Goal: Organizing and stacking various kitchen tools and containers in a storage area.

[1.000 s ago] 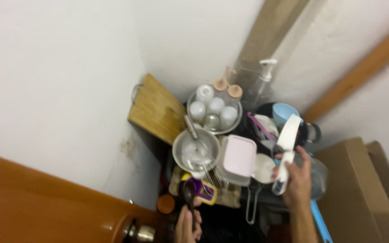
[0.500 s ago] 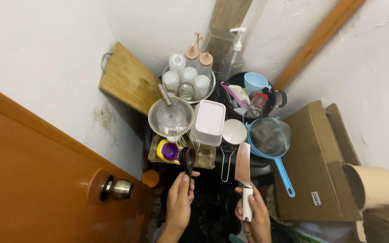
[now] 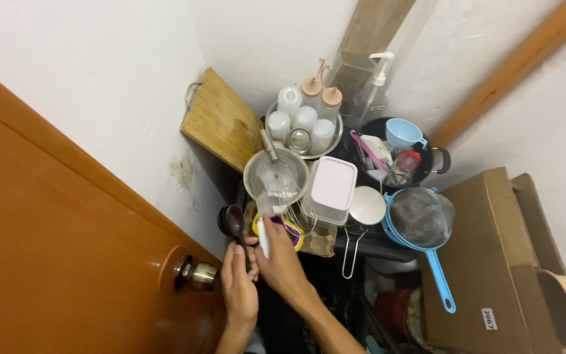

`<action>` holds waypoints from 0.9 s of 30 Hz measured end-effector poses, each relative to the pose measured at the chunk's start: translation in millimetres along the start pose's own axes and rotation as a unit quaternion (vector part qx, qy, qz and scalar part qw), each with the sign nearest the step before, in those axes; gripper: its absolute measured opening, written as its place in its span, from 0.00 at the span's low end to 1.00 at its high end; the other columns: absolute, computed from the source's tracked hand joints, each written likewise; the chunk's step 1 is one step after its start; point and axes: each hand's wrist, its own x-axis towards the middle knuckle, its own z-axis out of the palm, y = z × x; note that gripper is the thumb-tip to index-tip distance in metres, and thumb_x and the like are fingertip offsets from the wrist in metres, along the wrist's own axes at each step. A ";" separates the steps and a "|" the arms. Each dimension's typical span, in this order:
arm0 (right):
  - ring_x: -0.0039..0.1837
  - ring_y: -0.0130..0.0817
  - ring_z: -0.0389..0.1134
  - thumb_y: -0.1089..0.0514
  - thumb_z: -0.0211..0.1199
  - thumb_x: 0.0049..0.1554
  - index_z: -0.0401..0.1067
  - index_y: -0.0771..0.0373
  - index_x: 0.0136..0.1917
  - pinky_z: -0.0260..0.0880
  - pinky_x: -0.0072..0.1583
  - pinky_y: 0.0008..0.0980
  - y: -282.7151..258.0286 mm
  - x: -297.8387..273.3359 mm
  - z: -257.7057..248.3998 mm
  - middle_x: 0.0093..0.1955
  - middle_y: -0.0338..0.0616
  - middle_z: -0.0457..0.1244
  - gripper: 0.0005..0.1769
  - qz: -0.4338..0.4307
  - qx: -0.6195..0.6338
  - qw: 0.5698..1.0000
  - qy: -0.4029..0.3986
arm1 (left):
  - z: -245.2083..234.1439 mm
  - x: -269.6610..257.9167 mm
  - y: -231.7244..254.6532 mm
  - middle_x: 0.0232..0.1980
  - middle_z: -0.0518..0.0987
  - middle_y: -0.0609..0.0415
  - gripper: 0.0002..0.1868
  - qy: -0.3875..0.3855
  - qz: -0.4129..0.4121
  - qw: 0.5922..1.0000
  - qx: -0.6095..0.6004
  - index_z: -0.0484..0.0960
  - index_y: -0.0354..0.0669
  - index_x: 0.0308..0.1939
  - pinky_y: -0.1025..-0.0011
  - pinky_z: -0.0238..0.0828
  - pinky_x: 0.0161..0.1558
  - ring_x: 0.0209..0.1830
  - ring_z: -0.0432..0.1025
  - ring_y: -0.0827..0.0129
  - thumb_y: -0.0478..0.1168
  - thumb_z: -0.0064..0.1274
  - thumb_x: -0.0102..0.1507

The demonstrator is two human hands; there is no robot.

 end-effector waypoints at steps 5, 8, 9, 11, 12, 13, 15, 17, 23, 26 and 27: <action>0.54 0.59 0.70 0.63 0.61 0.49 0.49 0.74 0.75 0.77 0.56 0.40 77.6 83.3 34.8 0.73 0.66 0.50 0.44 -0.192 -0.327 0.921 0.085 | -3.7 2.3 13.8 0.34 0.66 0.58 0.18 0.011 0.003 1.000 -0.004 0.74 0.34 0.49 0.77 0.54 0.29 0.25 0.55 0.78 0.45 0.33 0.75; 0.63 0.71 0.67 0.57 0.66 0.49 0.55 0.77 0.70 0.77 0.58 0.44 118.4 116.7 38.4 0.71 0.72 0.50 0.41 -0.281 -0.452 0.838 0.122 | 2.6 -1.4 20.1 0.34 0.65 0.59 0.18 0.021 0.001 1.000 0.010 0.76 0.34 0.50 0.77 0.54 0.28 0.24 0.54 0.79 0.43 0.33 0.73; 0.63 0.72 0.66 0.59 0.64 0.55 0.57 0.78 0.70 0.78 0.54 0.45 127.3 125.1 37.5 0.73 0.79 0.49 0.35 -0.236 -0.437 0.863 0.089 | 4.5 -2.2 18.9 0.34 0.65 0.59 0.17 0.016 0.002 1.000 0.003 0.76 0.34 0.50 0.77 0.54 0.28 0.25 0.54 0.79 0.42 0.33 0.73; 0.59 0.69 0.68 0.60 0.62 0.54 0.53 0.75 0.76 0.77 0.50 0.46 71.5 118.9 29.5 0.74 0.80 0.46 0.40 -0.126 -0.450 0.884 0.020 | 6.8 -1.6 17.6 0.34 0.65 0.59 0.18 0.015 -0.016 1.000 0.009 0.77 0.34 0.50 0.78 0.53 0.28 0.25 0.54 0.79 0.43 0.33 0.73; 0.54 0.67 0.69 0.61 0.60 0.53 0.49 0.72 0.81 0.76 0.46 0.47 43.6 115.8 24.9 0.76 0.81 0.43 0.46 -0.013 -0.456 0.889 -0.046 | 8.5 -1.5 16.8 0.34 0.65 0.59 0.18 0.012 -0.034 0.999 0.016 0.77 0.34 0.50 0.78 0.53 0.28 0.25 0.54 0.79 0.43 0.33 0.73; 0.54 0.67 0.69 0.61 0.60 0.53 0.49 0.72 0.81 0.76 0.46 0.47 48.1 120.3 26.1 0.76 0.81 0.43 0.46 -0.012 -0.456 0.889 -0.048 | 10.8 -0.4 20.0 0.34 0.65 0.59 0.18 0.013 -0.035 0.999 0.016 0.77 0.34 0.50 0.78 0.53 0.28 0.25 0.54 0.79 0.43 0.33 0.73; 0.49 0.62 0.73 0.57 0.59 0.56 0.57 0.74 0.76 0.76 0.41 0.40 58.9 125.9 26.5 0.79 0.82 0.40 0.38 -0.047 -0.583 0.807 -0.089 | 16.3 -1.0 25.0 0.33 0.65 0.59 0.19 0.012 -0.075 0.997 0.032 0.78 0.35 0.49 0.77 0.51 0.27 0.24 0.54 0.78 0.43 0.33 0.72; 0.62 0.69 0.65 0.55 0.58 0.57 0.63 0.68 0.71 0.76 0.39 0.38 54.1 127.9 29.3 0.80 0.76 0.40 0.31 -0.060 -0.647 0.752 -0.110 | 17.9 -1.2 24.9 0.33 0.65 0.59 0.19 -0.003 -0.067 0.997 0.039 0.78 0.35 0.49 0.78 0.52 0.27 0.24 0.54 0.79 0.44 0.33 0.72; 0.72 0.75 0.54 0.55 0.52 0.62 0.66 0.65 0.72 0.77 0.34 0.43 61.0 141.0 44.4 0.83 0.67 0.40 0.27 -0.001 -0.744 0.656 -0.126 | 23.5 -3.2 38.5 0.33 0.65 0.59 0.19 -0.029 -0.084 0.996 0.026 0.77 0.34 0.49 0.77 0.53 0.28 0.24 0.54 0.78 0.44 0.33 0.73; 0.78 0.77 0.49 0.55 0.50 0.63 0.65 0.63 0.72 0.78 0.35 0.49 46.2 143.1 50.0 0.82 0.61 0.41 0.26 0.034 -0.767 0.622 -0.154 | 27.8 -11.4 58.0 0.34 0.66 0.59 0.19 -0.045 -0.093 0.995 0.002 0.76 0.33 0.50 0.77 0.53 0.28 0.24 0.54 0.78 0.44 0.32 0.73; 0.78 0.76 0.50 0.55 0.49 0.63 0.64 0.63 0.73 0.78 0.36 0.53 44.9 148.4 51.3 0.82 0.59 0.40 0.26 0.051 -0.764 0.625 -0.153 | 30.5 -12.0 65.2 0.34 0.66 0.58 0.20 -0.056 -0.086 0.995 -0.001 0.76 0.33 0.50 0.77 0.54 0.29 0.24 0.55 0.78 0.44 0.32 0.73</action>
